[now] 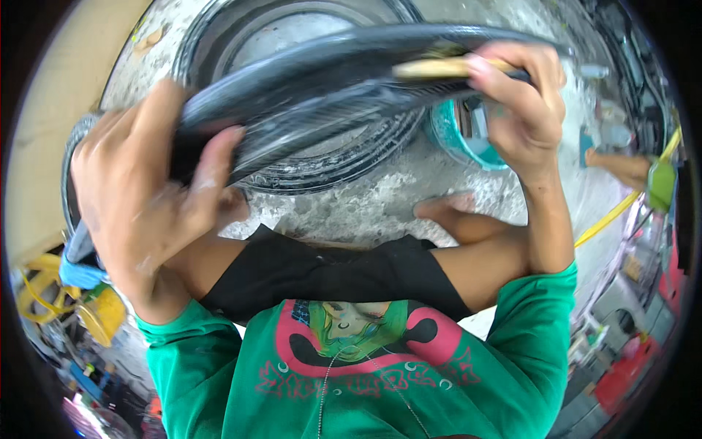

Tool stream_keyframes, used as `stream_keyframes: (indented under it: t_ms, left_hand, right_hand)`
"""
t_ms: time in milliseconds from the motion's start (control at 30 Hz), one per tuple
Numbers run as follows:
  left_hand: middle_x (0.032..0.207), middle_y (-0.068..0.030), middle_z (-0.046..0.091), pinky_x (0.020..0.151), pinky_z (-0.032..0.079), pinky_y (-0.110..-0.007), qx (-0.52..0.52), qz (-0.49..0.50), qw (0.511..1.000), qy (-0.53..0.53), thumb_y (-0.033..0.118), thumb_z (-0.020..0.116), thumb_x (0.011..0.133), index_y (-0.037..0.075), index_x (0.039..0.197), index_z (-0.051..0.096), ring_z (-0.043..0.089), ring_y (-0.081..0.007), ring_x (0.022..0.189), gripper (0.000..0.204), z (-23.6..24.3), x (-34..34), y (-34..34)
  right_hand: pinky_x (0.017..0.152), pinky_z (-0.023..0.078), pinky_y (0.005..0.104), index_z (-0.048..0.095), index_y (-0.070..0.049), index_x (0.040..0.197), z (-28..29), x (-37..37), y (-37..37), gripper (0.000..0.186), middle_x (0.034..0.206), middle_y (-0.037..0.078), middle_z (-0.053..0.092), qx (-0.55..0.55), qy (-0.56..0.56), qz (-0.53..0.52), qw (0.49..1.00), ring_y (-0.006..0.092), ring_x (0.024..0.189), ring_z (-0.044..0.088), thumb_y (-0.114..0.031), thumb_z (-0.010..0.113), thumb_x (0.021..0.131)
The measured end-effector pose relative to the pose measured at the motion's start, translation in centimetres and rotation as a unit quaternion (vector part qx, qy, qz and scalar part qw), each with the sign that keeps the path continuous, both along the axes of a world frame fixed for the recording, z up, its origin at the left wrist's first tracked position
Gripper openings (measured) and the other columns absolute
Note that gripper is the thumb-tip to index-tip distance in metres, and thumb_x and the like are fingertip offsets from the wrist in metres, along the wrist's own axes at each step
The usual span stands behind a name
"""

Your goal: The recorder is wet sanding a carbon fiber automotive part using a sandpaper block and water from a bucket.

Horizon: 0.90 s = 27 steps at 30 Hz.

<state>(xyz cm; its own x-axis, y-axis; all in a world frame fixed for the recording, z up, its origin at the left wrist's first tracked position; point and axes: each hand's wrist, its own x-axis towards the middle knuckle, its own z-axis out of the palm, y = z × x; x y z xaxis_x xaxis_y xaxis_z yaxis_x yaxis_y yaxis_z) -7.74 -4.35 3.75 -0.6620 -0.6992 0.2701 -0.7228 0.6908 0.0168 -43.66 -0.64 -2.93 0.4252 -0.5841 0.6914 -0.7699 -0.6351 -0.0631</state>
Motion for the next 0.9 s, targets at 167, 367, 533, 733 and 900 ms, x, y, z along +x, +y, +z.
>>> stream_keyframes:
  t_ms: [167,367,533,733,900]
  left_hand:
    - [0.072,-0.0122,0.066,0.059,0.046,-0.038,0.056,0.038,0.996,0.063,0.02,0.081,0.076,0.005,0.09,0.066,0.058,-0.0331,0.061,0.026,-0.2,-0.5,-0.1]
    - [0.072,-0.0133,0.065,0.06,0.045,-0.038,0.043,0.018,0.998,0.035,0.02,0.082,0.076,0.002,0.092,0.066,0.058,-0.0332,0.062,0.028,-0.2,-2.0,-0.5]
    - [0.074,-0.0159,0.063,0.062,0.046,-0.04,0.05,0.021,0.997,0.059,0.018,0.079,0.079,-0.002,0.092,0.064,0.059,-0.0355,0.065,0.028,-0.7,0.3,-0.2]
    - [0.078,-0.0156,0.066,0.064,0.046,-0.041,0.034,0.007,0.999,0.024,0.02,0.076,0.083,-0.002,0.098,0.064,0.059,-0.036,0.067,0.03,-0.8,-0.9,-0.7]
    - [0.078,-0.016,0.066,0.064,0.045,-0.041,0.028,0.008,0.999,0.032,0.02,0.076,0.082,-0.001,0.096,0.063,0.058,-0.0365,0.067,0.028,-1.0,0.2,-0.8]
  right_hand:
    - [0.082,0.05,0.0318,0.071,-0.008,0.11,-0.5,-6.5,-0.4,0.037,0.103,0.013,0.07,0.093,-0.034,-0.011,0.995,0.0251,0.088,0.064,0.011,0.072,0.078]
    - [0.076,0.047,0.0338,0.073,-0.008,0.104,1.6,-8.1,1.0,0.027,0.1,0.01,0.071,0.02,0.099,-0.078,0.992,0.0253,0.088,0.065,0.005,0.073,0.081]
    - [0.069,0.045,0.0341,0.075,-0.009,0.098,-2.1,-10.6,-1.7,0.024,0.085,0.003,0.071,0.041,-0.075,0.005,0.996,0.0213,0.076,0.063,0.004,0.074,0.079]
    - [0.07,0.046,0.0338,0.076,-0.009,0.097,-1.5,-13.3,0.8,0.023,0.087,0.002,0.072,0.028,-0.037,-0.102,0.994,0.0221,0.077,0.063,0.003,0.074,0.078]
    - [0.071,0.049,0.0325,0.076,-0.008,0.099,-2.2,-15.1,0.7,0.018,0.085,0.006,0.072,0.076,-0.105,-0.14,0.982,0.0218,0.078,0.064,-0.001,0.072,0.083]
